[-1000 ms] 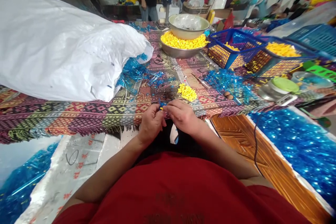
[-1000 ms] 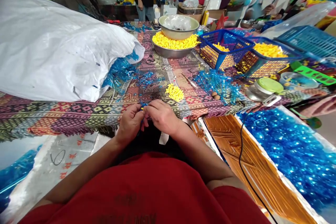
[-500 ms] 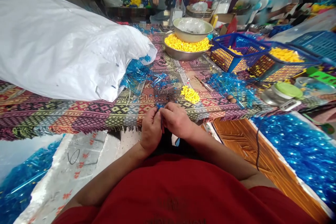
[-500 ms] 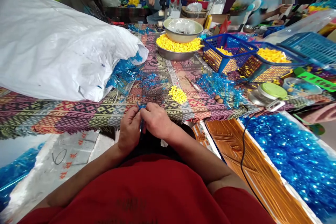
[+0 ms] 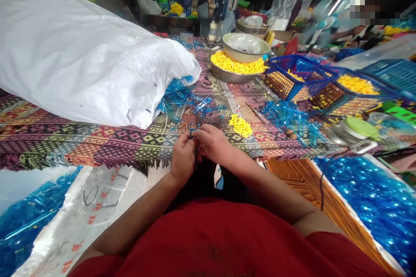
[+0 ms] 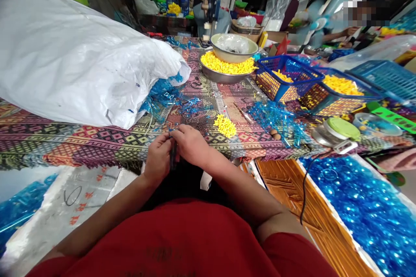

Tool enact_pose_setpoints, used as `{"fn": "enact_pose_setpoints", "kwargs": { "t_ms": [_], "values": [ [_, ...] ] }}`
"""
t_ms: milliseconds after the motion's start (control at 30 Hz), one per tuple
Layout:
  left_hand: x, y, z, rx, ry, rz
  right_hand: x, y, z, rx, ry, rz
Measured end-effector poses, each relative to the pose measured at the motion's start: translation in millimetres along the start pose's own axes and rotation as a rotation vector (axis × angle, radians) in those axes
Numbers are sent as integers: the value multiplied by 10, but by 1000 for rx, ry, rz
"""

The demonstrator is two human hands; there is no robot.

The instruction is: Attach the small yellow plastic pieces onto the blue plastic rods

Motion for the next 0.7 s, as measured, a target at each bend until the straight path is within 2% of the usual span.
{"fn": "enact_pose_setpoints", "kwargs": {
  "t_ms": [67, 133, 200, 233, 300, 367, 467, 567, 700],
  "values": [
    [-133, 87, -54, 72, 21, 46, -64, 4, -316, -50, -104, 21],
    [-248, 196, -117, 130, 5, 24, -119, 1, -722, 68, -283, 100],
    [-337, 277, -135, 173, 13, 3, -158, -74, -1076, 237, -406, 330],
    [-370, 299, -124, 187, 31, 8, -178, -121, -1199, 285, -420, 429],
    [-414, 323, -87, 206, 60, 27, -220, -204, -1335, 313, -403, 542],
    [-429, 341, -61, 226, 60, 39, -251, -251, -1346, 298, -363, 580],
    [-407, 376, -60, 265, 43, 35, -255, -207, -1214, 329, -279, 577],
    [-341, 413, -93, 304, 30, 21, -205, -53, -990, 375, -183, 452],
    [-234, 432, -129, 324, 20, 27, -16, 63, -732, 260, -144, 302]
  ]
}}
Point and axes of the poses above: each hand's wrist, its own x-axis away from the middle knuckle, its own y-axis out of the back of the hand, z = x × y, the point moved 5 cm from there along -x, towards the middle knuckle, and after that the axes turned 11 degrees about y, right-handed, at the moved point
